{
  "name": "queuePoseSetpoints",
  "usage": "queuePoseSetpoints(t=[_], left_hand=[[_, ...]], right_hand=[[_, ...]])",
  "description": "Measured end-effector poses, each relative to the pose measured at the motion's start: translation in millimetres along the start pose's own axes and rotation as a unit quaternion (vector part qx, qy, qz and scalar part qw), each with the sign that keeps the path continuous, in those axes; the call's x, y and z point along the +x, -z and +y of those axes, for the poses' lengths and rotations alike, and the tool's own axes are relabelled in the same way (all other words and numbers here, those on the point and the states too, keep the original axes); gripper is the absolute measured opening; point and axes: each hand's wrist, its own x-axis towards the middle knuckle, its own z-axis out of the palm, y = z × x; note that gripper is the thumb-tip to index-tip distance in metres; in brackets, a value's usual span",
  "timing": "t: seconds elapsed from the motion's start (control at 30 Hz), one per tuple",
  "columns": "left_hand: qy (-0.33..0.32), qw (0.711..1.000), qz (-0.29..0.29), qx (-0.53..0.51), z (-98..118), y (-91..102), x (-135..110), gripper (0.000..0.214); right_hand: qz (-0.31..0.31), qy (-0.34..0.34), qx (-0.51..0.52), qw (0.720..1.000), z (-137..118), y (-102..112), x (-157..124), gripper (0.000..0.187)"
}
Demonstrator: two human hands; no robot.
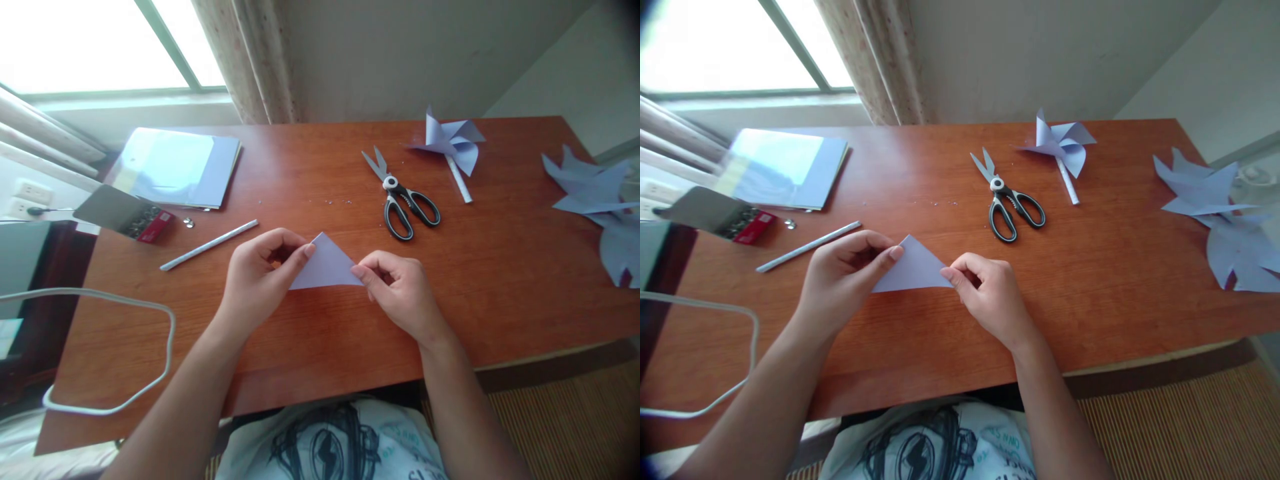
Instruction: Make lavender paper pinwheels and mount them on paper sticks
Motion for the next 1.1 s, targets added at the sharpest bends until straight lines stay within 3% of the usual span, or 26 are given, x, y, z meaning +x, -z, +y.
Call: queuePoseSetpoints(t=[0.13, 0.27, 0.37, 0.47, 0.6, 0.7, 0.83, 1.0, 1.07, 1.1], left_hand=[[0.061, 0.992, -0.009, -0.113, 0, 0.7, 1, 0.016], [0.118, 0.957, -0.017, -0.263, 1, -4.9, -2, 0.017], [0.147, 0.939, -0.035, -0.31, 0, -14.7, -6, 0.02], [0.146, 0.938, -0.031, -0.312, 0, -22.7, -8, 0.021], [0.127, 0.938, 0.009, -0.324, 0, -22.8, -7, 0.024], [0.134, 0.93, -0.022, -0.343, 1, -18.7, -6, 0.025], [0.125, 0.94, -0.075, -0.308, 1, -17.8, -8, 0.025], [0.121, 0.955, -0.047, -0.268, 0, -23.6, -10, 0.023], [0.114, 0.958, -0.028, -0.264, -1, -24.6, -9, 0.02], [0.111, 0.958, -0.02, -0.265, -2, -24.7, -9, 0.019]], right_hand=[[0.026, -0.01, 0.023, 0.999, 0, 1, -1, 0.03], [0.105, -0.012, 0.103, 0.989, -1, -2, 0, 0.023], [0.053, -0.022, 0.169, 0.984, -2, -8, 0, 0.014], [-0.017, -0.039, 0.201, 0.979, -4, -15, -1, 0.014], [-0.036, -0.039, 0.229, 0.972, -6, -17, -4, 0.015], [-0.028, -0.031, 0.216, 0.976, -6, -17, -5, 0.013], [-0.026, -0.015, 0.177, 0.984, -6, -16, -4, 0.013], [-0.109, 0.018, 0.131, 0.985, -5, -15, -5, 0.016], [-0.07, 0.036, 0.107, 0.991, -4, -12, -4, 0.02], [-0.02, 0.041, 0.09, 0.995, -3, -10, -3, 0.022]])
